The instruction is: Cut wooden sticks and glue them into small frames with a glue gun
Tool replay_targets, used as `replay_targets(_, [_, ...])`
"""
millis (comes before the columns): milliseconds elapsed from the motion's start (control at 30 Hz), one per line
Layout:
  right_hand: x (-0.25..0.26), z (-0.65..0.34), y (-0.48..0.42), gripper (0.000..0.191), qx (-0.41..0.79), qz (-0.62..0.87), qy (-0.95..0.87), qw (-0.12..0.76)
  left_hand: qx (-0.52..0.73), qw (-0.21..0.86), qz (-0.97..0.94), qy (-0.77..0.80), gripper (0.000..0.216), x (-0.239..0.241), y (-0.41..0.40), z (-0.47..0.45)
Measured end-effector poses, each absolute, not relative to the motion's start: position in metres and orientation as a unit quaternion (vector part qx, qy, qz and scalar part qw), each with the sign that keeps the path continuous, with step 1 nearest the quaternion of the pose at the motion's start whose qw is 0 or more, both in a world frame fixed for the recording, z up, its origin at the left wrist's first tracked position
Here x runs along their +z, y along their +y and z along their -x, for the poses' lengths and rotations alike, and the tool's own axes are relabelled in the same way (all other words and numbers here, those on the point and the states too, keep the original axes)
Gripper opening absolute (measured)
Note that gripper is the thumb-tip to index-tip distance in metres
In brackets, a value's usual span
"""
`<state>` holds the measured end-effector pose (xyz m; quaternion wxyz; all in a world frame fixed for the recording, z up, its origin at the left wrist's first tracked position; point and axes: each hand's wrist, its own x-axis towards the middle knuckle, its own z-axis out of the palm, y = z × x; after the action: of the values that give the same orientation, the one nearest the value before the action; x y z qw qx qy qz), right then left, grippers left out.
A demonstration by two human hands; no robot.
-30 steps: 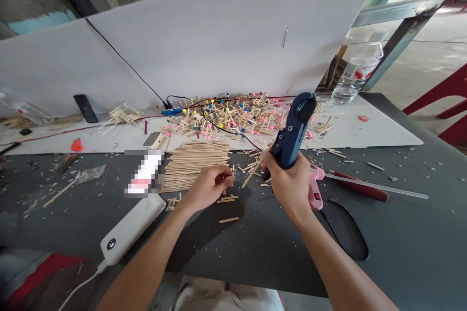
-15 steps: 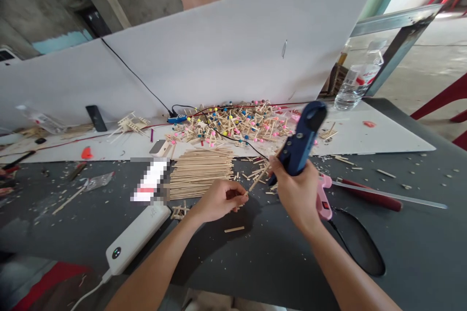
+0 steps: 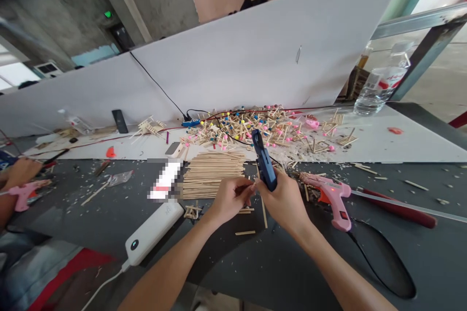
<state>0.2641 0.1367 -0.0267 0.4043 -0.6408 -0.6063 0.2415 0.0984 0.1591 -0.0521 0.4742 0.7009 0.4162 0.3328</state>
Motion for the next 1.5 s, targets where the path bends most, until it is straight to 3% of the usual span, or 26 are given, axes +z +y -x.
replay_targets(167, [-0.027, -0.263, 0.138, 0.021, 0.249, 0.642, -0.604, 0.401, 0.342, 0.445, -0.708, 0.429, 0.043, -0.054, 0.155, -0.104])
replay_targets(367, [-0.030, -0.265, 0.140, 0.021, 0.251, 0.656, -0.588, 0.400, 0.324, 0.530, -0.666, 0.415, 0.038, -0.055, 0.155, -0.105])
replay_targets(667, [-0.039, -0.271, 0.143, 0.030, 0.262, 0.663, -0.552, 0.432, 0.299, 0.566, -0.630, 0.439, 0.041, -0.046, 0.153, -0.101])
replay_targets(900, [-0.041, -0.261, 0.141, 0.028, 0.289, 0.652, -0.569, 0.409, 0.348, 0.508, -0.656, 0.437, 0.041, -0.046, 0.156, -0.100])
replay_targets(1500, [-0.044, -0.259, 0.139, 0.029, 0.273, 0.662, -0.568, 0.407, 0.305, 0.483, -0.710, 0.412, 0.035, -0.052, 0.152, -0.099])
